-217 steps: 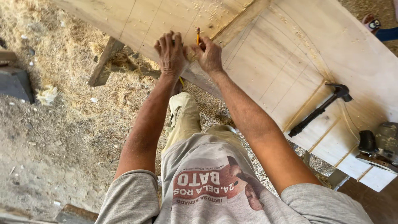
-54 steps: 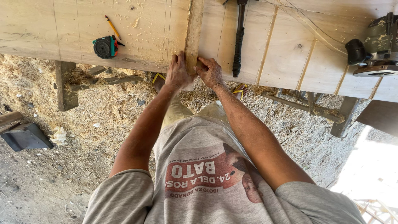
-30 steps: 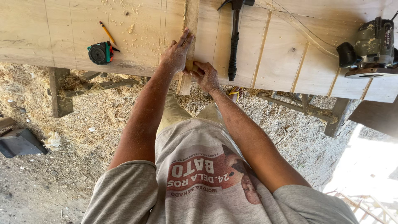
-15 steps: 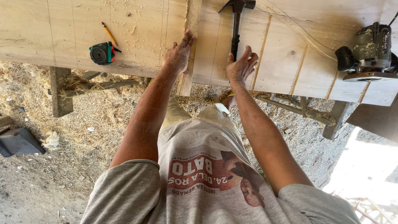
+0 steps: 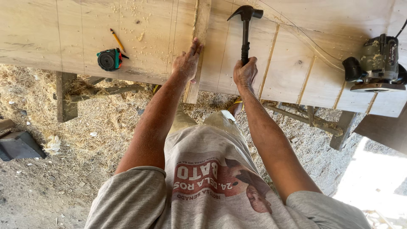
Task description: The person measures a plywood panel with a tape measure and marks it with a pencil, positions a thin wooden strip across the panel, and hammers nails into the strip. They then use a router to cut along a marked line on the plywood, repositioning the strip and measuring again between passes.
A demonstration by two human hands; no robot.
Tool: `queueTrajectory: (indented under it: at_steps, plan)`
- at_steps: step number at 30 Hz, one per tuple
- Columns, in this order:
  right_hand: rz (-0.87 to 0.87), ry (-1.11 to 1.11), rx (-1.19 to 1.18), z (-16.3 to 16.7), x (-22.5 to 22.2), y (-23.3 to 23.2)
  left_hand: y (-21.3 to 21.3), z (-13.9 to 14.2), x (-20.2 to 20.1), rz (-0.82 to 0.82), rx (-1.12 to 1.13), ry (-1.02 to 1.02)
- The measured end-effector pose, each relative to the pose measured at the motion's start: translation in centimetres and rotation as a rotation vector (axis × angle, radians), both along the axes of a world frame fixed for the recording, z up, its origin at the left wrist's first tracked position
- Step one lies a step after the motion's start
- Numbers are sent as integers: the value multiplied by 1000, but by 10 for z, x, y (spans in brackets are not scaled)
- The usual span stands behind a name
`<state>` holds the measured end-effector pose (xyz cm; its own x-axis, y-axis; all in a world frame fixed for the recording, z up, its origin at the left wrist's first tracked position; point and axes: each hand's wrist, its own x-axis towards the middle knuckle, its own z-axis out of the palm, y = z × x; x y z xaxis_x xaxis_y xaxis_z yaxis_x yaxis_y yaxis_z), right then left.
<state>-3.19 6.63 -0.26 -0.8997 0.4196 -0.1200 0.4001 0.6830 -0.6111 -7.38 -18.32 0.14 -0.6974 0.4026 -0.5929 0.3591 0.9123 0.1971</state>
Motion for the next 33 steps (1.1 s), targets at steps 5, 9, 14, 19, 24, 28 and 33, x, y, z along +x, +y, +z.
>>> queueTrajectory:
  at_steps: [5, 9, 14, 19, 24, 28, 33]
  plan:
    - [25, 57, -97, 29, -16, -2, 1, -6, -2, -12, -24, -9]
    - [10, -48, -483, 56, -36, -16, 0, -9, -2, -22, -44, 42]
    - [81, 25, -627, 83, -65, -31, 2, -8, 0, 25, -19, 14]
    - [194, 116, -608, 98, -92, -39, 0, -1, 2, 52, -6, 58]
    - [226, 51, -610, 106, -70, -47, -9, 8, -2, 96, 30, 18]
    - [256, -18, -652, 110, -24, -42, -14, 10, -2, 101, 14, 24]
    - [374, -118, -574, 120, 27, -20, -11, 9, -4, 83, 5, 5]
